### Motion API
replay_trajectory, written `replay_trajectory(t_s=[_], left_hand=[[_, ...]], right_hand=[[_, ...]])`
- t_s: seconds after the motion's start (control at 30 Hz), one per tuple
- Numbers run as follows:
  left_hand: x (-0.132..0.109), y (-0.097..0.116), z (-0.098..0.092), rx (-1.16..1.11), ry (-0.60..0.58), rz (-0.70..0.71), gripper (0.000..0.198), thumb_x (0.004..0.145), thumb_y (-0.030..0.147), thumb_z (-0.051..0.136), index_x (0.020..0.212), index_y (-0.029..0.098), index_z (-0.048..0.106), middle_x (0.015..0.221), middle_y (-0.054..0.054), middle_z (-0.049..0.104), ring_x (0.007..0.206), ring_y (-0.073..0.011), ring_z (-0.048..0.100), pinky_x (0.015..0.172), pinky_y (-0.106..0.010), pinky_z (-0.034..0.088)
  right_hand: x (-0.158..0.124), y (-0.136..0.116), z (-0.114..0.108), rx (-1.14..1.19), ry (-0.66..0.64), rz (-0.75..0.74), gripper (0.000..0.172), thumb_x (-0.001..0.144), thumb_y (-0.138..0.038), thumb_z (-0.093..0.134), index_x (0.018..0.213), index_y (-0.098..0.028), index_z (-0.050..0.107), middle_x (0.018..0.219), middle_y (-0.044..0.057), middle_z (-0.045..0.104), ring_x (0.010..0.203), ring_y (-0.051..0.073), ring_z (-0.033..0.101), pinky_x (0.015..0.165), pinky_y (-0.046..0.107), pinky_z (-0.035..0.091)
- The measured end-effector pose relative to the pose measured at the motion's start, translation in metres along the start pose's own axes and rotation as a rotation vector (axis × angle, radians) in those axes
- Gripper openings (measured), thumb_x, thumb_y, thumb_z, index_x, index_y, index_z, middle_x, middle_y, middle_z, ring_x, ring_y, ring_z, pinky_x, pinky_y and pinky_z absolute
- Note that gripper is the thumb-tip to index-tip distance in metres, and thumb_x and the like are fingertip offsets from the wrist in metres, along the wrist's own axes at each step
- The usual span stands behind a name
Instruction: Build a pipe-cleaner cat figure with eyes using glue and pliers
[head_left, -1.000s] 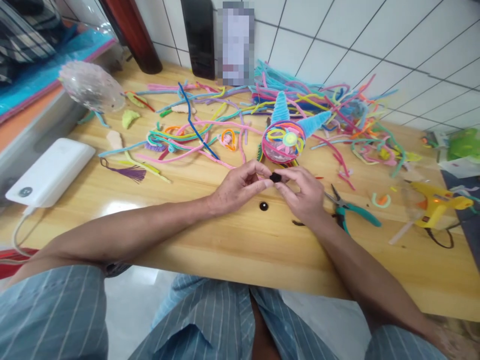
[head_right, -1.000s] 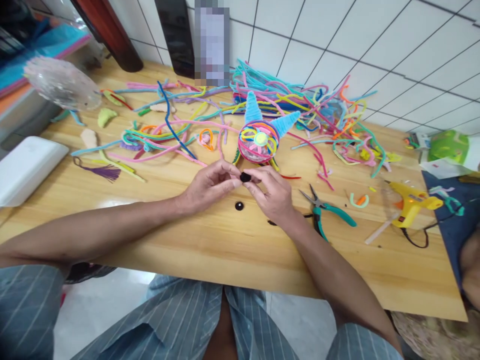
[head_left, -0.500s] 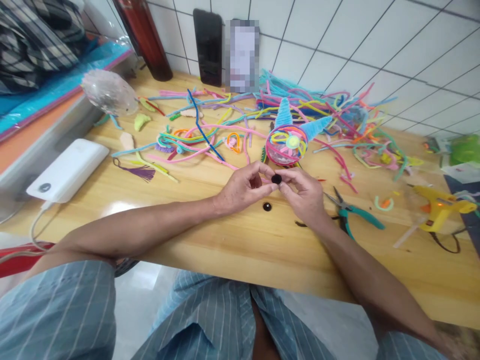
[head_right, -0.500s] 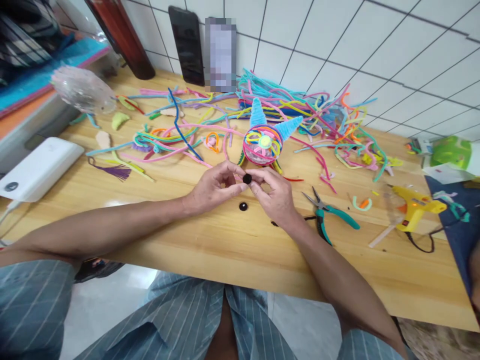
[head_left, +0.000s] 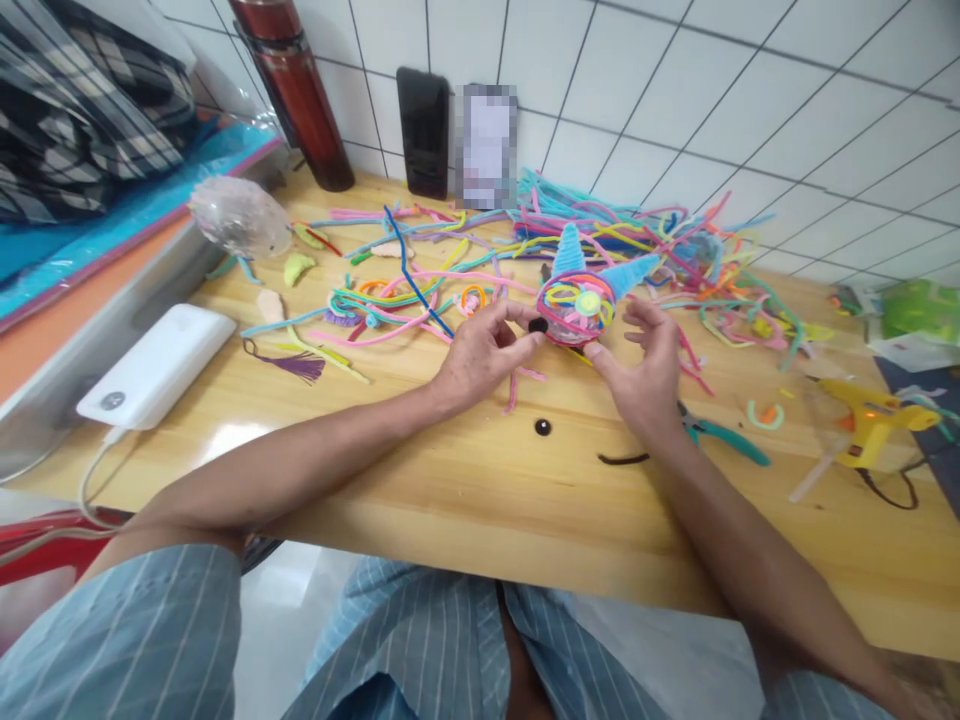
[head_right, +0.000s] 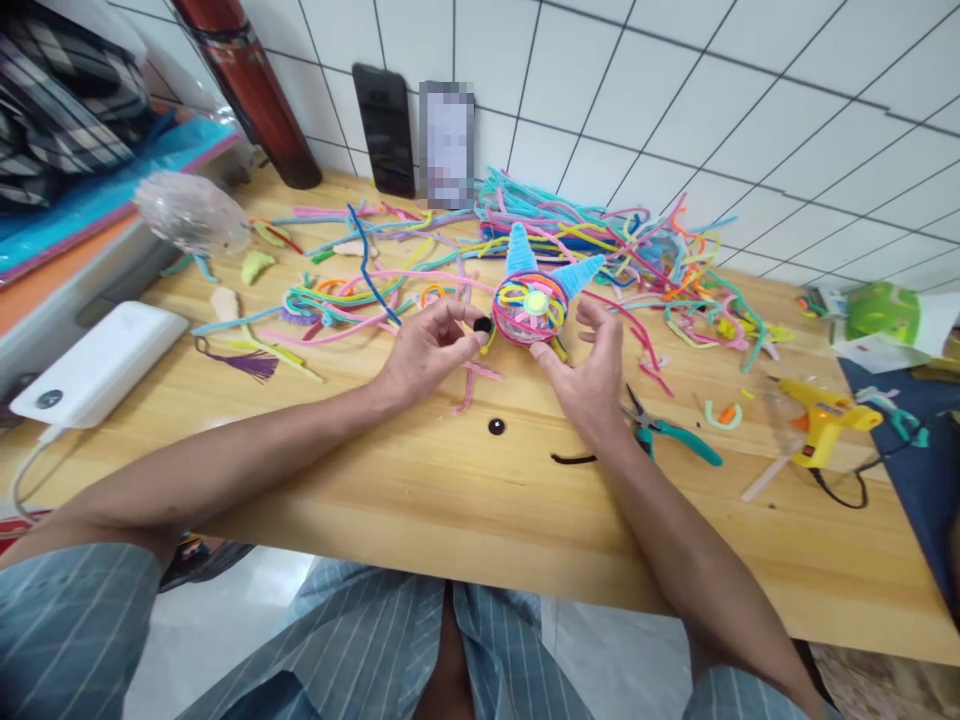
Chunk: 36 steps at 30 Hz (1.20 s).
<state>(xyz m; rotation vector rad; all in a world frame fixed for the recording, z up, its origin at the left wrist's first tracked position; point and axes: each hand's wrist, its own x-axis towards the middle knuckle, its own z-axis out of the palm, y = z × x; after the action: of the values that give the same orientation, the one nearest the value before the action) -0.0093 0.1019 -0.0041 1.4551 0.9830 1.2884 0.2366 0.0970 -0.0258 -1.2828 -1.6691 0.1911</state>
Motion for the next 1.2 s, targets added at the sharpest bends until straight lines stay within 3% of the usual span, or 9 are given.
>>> replay_trajectory(t_s=[0.17,0.37,0.57,0.87,1.07,1.2], left_hand=[[0.024,0.005,-0.005,0.049,0.038,0.054,0.015,0.087,0.027,0.079,0.098,0.017,0.076,0.093,-0.002,0.075,0.060,-0.0069,0.051,0.055,-0.024,0.037],[0.041,0.009,0.005,0.113,0.016,0.044,0.009,0.087,0.020,0.078,0.095,0.018,0.075,0.093,-0.001,0.076,0.063,-0.0085,0.054,0.061,-0.025,0.040],[0.054,0.003,0.012,0.120,0.044,0.052,0.010,0.086,0.019,0.078,0.095,0.019,0.074,0.090,-0.001,0.074,0.063,-0.0102,0.053,0.061,-0.027,0.038],[0.050,-0.016,0.010,0.184,0.048,0.147,0.011,0.086,0.022,0.080,0.097,0.020,0.076,0.096,-0.004,0.076,0.079,-0.0152,0.061,0.069,-0.028,0.045],[0.052,-0.020,0.013,0.116,0.013,0.121,0.017,0.084,0.020,0.082,0.099,0.019,0.076,0.091,-0.001,0.070,0.067,-0.0106,0.054,0.066,-0.026,0.044],[0.052,-0.018,0.014,0.110,-0.015,0.090,0.018,0.083,0.019,0.085,0.098,0.019,0.076,0.087,0.000,0.071,0.070,-0.0119,0.057,0.067,-0.026,0.045]], right_hand=[[0.014,0.021,0.016,0.030,-0.138,0.068,0.093,0.079,-0.050,0.096,0.156,-0.029,0.047,0.159,0.017,0.059,0.148,0.039,0.059,0.120,0.069,0.050],[0.025,0.031,0.026,0.123,-0.186,0.132,0.084,0.079,-0.049,0.096,0.149,-0.030,0.052,0.152,0.014,0.066,0.138,0.034,0.066,0.118,0.064,0.054],[0.017,0.042,0.033,0.160,-0.147,0.036,0.082,0.084,-0.047,0.092,0.152,-0.030,0.050,0.150,0.012,0.067,0.136,0.029,0.067,0.114,0.054,0.060],[0.016,0.037,0.030,0.172,-0.159,0.093,0.083,0.083,-0.054,0.092,0.151,-0.031,0.051,0.150,0.013,0.066,0.138,0.031,0.067,0.119,0.058,0.056],[0.015,0.036,0.031,0.191,-0.162,0.103,0.082,0.082,-0.054,0.093,0.149,-0.029,0.052,0.149,0.013,0.065,0.138,0.032,0.067,0.119,0.058,0.057],[0.014,0.036,0.030,0.209,-0.176,0.088,0.081,0.085,-0.051,0.091,0.151,-0.031,0.051,0.151,0.013,0.064,0.139,0.030,0.066,0.119,0.058,0.057]])
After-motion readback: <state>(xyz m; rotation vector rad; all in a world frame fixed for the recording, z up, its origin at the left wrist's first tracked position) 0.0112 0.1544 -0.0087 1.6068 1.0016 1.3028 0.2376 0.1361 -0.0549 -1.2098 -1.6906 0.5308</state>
